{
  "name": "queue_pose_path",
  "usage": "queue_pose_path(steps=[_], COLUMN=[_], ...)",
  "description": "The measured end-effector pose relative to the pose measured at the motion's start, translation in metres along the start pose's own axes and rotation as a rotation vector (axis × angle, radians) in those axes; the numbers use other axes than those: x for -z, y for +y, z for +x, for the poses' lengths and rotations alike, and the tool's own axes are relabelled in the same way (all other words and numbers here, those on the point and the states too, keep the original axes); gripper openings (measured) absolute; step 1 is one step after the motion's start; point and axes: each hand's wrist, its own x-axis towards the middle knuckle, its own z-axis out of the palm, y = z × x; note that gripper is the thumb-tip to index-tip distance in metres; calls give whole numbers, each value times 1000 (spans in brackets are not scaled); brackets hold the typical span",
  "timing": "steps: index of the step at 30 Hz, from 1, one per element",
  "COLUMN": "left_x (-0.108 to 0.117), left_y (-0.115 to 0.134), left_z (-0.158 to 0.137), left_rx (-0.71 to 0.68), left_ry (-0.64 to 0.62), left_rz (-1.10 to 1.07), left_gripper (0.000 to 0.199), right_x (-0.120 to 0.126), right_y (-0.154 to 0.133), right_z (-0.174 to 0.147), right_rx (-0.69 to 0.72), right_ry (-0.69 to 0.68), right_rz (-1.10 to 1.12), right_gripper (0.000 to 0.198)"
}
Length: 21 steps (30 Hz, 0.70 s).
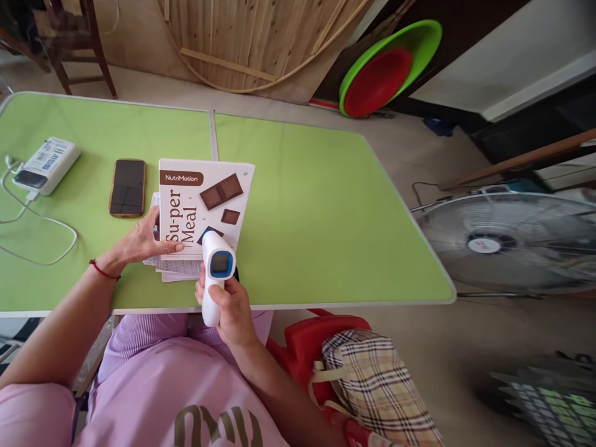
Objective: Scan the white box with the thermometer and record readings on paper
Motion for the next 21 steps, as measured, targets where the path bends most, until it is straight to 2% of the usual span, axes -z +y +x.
queue_pose_path(steps=[3, 6, 11, 14, 18, 21], left_x=[1, 0, -4, -4, 0, 1], left_y=[-1, -3, -1, 1, -6, -19], left_z=[0, 2, 1, 0, 5, 11], left_rx=[15, 7, -46, -110, -235, -249], left_ry=[11, 12, 70, 149, 348, 476], left_rz=[98, 104, -40, -125, 1, 179], left_gripper=[83, 83, 81, 77, 76, 84], right_x=[2, 2, 6, 15, 41, 73], right_y=[-2, -4, -4, -13, -37, -49], right_z=[0, 2, 3, 2, 8, 28], right_rx=[-8, -5, 51, 172, 402, 565], right_ry=[13, 6, -59, -65, 53, 288], right_rz=[-15, -28, -101, -252, -611, -953], right_gripper=[26, 27, 27, 29, 30, 46])
